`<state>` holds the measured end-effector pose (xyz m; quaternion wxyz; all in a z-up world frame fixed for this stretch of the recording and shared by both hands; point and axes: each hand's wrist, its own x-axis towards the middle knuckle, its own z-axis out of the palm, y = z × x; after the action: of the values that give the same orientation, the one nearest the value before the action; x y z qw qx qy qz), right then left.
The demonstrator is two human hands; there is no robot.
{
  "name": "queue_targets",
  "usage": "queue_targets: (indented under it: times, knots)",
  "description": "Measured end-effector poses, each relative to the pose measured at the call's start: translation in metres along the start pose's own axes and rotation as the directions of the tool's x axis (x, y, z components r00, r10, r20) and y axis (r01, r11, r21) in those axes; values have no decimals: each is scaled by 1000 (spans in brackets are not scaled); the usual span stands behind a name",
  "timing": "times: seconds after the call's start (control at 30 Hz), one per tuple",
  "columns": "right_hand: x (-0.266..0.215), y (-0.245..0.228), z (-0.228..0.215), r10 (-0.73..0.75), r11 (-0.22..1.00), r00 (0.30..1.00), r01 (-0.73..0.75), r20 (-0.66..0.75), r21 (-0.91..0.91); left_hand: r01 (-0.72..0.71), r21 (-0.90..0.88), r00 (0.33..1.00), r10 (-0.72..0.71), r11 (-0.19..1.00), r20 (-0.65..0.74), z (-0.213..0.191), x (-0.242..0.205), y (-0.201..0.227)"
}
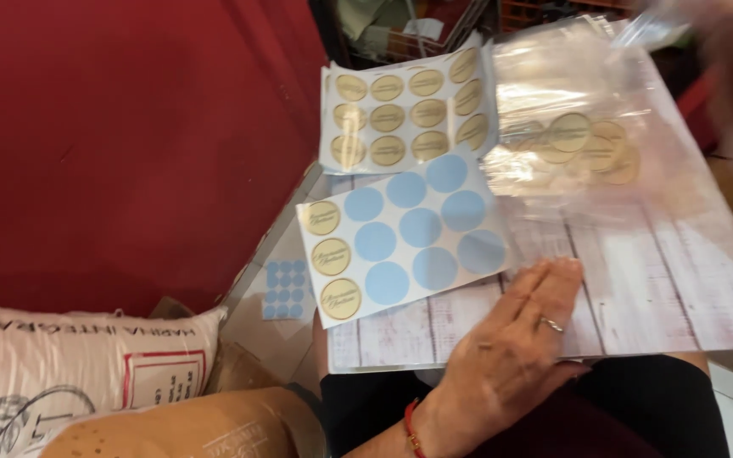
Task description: The person sits on the floor and applies round gold stickers onto clear plastic bags. They peel each sticker from a sheet and press it onto the bag, then place the labeled bag into a pile.
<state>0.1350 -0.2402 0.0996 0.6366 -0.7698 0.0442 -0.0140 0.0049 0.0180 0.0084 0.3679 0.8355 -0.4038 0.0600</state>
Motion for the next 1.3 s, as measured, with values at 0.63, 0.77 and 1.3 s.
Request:
queue_targets:
  times: [0.63, 0.77, 1.3]
  knots:
    - [15, 72, 55, -497, 145, 713, 630, 494, -763, -11, -57, 996, 6, 998, -88, 5, -7, -2]
    - [31, 76, 54, -489, 130, 704, 642, 515, -755, -12, -57, 997, 8, 998, -78, 6, -6, -2]
    - [167, 102, 39, -489, 191, 722, 636, 489, -748, -26, -42, 998, 24, 999, -59, 9, -4, -4]
